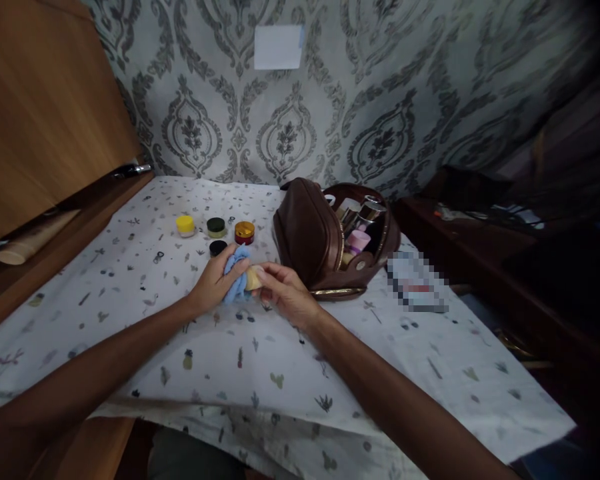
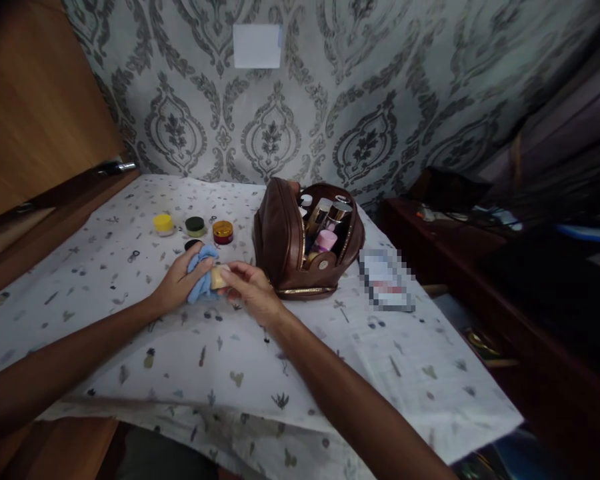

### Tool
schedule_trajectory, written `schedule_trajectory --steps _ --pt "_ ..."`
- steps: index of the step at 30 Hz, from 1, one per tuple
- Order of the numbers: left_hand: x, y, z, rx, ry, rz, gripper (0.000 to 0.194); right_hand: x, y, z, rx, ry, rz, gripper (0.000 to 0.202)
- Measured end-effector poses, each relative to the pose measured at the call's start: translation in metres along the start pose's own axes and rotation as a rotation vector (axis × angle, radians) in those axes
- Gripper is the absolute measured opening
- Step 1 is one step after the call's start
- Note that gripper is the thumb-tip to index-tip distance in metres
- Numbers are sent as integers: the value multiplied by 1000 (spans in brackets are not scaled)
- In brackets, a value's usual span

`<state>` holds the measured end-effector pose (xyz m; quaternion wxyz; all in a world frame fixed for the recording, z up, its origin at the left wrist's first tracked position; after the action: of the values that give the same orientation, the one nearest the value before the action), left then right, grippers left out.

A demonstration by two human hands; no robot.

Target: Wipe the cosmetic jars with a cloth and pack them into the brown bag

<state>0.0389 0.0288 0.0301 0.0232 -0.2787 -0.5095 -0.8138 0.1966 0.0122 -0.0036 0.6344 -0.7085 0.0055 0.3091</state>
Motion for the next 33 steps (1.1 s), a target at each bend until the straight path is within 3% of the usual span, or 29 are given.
schedule_trajectory --steps 3,6,11,16,19,23,33 --pt "-1 -2 1 36 33 -93 36 -1 -1 1 34 -13 82 41" --pt "-5 -6 -1 52 -9 -119 44 -1 -3 1 64 1 163 42" --pt "-11 -11 -5 23 -117 28 63 -1 -7 0 89 18 179 45" --pt "-1 0 -2 -28 -93 211 45 -3 -5 -3 68 -12 15 50" --pt "4 8 0 -125 -55 247 45 -6 -2 -4 31 -42 -24 51" --pt "5 16 1 -150 -1 257 45 -8 -4 -5 33 -50 5 53" --pt "5 48 22 -133 75 284 38 -17 -40 -20 173 -25 -60 54"
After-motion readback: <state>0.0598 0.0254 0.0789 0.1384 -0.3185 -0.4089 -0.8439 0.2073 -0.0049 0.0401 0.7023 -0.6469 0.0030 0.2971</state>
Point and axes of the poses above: each hand's wrist, its own z-axis towards the middle knuckle, its own x-axis out of the back of the hand, y = z × x, the point moved 3 cm from there along z, towards the middle knuckle, and after that the axes turned 7 degrees about -y, right-handed, at the moved point
